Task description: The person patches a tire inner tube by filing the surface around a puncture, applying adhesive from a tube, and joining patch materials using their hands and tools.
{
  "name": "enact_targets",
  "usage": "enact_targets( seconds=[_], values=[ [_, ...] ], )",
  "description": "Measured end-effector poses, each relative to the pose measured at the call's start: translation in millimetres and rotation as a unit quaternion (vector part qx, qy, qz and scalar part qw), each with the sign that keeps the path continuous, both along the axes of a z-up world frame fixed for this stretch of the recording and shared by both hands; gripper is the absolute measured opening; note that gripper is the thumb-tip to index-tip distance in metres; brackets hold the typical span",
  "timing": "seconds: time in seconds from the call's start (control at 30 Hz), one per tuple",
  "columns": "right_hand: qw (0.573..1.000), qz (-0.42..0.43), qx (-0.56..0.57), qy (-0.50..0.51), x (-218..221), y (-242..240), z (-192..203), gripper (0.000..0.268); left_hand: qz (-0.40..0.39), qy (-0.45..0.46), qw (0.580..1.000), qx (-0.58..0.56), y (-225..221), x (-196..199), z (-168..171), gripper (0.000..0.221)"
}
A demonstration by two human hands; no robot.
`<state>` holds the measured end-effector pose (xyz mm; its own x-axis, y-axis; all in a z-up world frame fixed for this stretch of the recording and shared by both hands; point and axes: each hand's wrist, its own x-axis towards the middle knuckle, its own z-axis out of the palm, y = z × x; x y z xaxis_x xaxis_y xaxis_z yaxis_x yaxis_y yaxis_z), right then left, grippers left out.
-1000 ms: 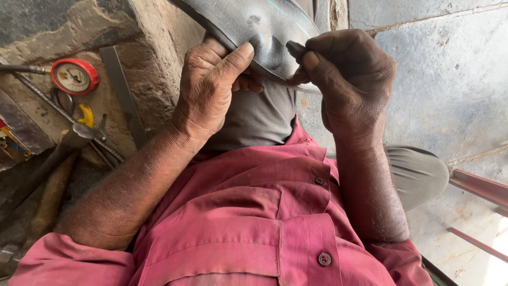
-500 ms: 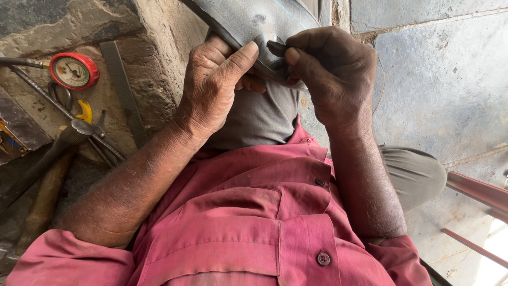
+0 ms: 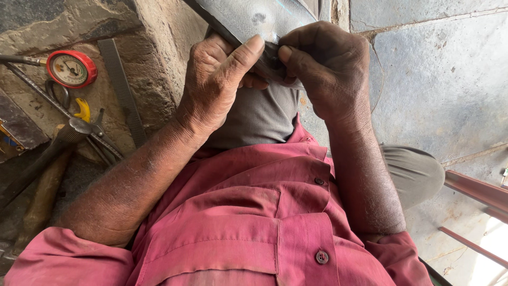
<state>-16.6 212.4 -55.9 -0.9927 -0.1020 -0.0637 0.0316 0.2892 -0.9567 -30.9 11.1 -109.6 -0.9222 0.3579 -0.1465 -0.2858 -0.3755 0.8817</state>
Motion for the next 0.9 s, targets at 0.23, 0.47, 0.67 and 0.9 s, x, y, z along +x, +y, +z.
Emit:
enact_targets(
  seconds=[0.23,0.47,0.67,0.9],
  values=[
    [0.989,-0.011,0.143,0.034,-4,-7,4,0.008,0.007,0.046,0.996,-0.077,6,-2,4,0.034],
    [0.994,-0.005,0.092,0.053,3,-8,1,0.01,0.069,0.048,0.993,-0.082,14,-3,0,0.017],
    [0.966,-0.001,0.198,0.167,22,-4,-1,0.017,0.087,0.058,0.99,-0.092,16,-4,4,0.02],
    [0.943,0.014,0.27,0.193,21,-8,-3,0.023,0.06,0.067,0.978,-0.186,12,-8,5,0.048]
  ],
)
